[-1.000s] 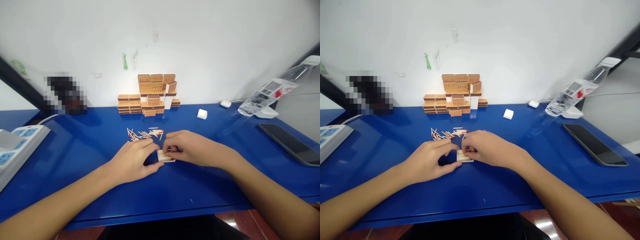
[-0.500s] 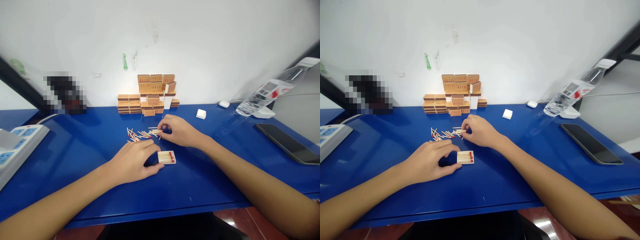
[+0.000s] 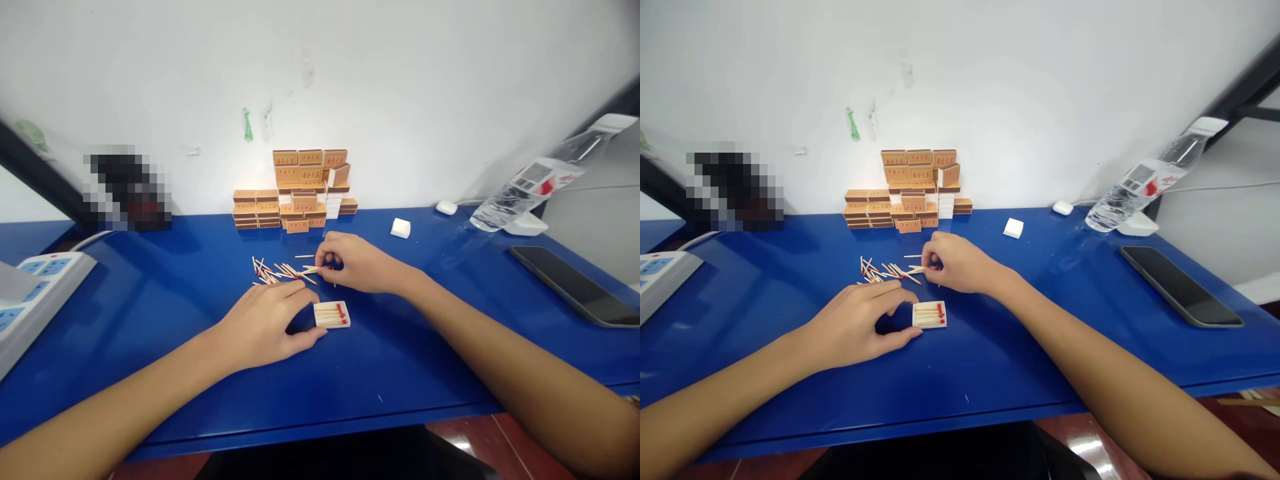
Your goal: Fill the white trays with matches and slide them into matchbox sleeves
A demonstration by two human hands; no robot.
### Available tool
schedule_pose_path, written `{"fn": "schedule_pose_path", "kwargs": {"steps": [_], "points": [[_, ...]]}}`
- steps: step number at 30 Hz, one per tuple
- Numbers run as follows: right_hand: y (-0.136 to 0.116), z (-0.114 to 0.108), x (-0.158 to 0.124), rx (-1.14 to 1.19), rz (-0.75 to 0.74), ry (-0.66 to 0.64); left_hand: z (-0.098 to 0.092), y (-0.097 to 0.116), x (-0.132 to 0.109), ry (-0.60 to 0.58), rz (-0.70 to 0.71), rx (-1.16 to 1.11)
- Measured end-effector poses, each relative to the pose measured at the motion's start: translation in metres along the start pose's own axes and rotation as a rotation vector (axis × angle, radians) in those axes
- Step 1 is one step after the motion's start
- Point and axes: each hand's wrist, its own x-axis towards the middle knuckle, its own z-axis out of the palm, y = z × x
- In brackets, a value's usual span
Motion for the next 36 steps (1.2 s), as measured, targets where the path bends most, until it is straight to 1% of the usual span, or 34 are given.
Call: {"fn": "schedule_pose_path", "kwargs": {"steps": [4, 9, 11, 14, 17, 20, 24, 27, 30, 36], "points": [[0.004, -0.004, -0.001, -0.011, 0.007, 0.030, -0.002, -0.001, 0.000, -0.002, -0.015, 0.015], [0.006, -0.023, -0.010, -0.006, 0.015, 0.048, -0.004, -0.003, 0.001, 0.027, -0.041, 0.036], [0.001, -0.032, -0.018, 0.029, -0.008, 0.014, -0.004, -0.004, 0.002, 0.031, -0.053, 0.042], [-0.013, -0.037, -0.030, 0.067, -0.052, -0.100, -0.004, -0.005, 0.003, 0.033, -0.065, 0.025], [-0.029, -0.032, -0.038, 0.038, -0.052, -0.178, -0.004, -0.005, 0.003, 0.031, -0.074, 0.014], [-0.038, -0.024, -0.040, 0.017, -0.046, -0.188, -0.004, -0.004, 0.003, 0.029, -0.070, 0.023], [-0.034, -0.023, -0.039, 0.060, -0.053, -0.161, -0.003, -0.003, 0.002, 0.011, -0.066, 0.025], [-0.031, -0.026, -0.039, 0.139, -0.082, -0.212, -0.002, -0.002, 0.001, 0.013, -0.067, 0.014], [-0.034, -0.024, -0.039, 0.194, -0.079, -0.274, -0.002, -0.003, 0.001, 0.012, -0.063, 0.010], [-0.040, -0.016, -0.040, 0.212, -0.076, -0.278, -0.003, -0.002, 0.001, -0.016, -0.051, 0.012]]}}
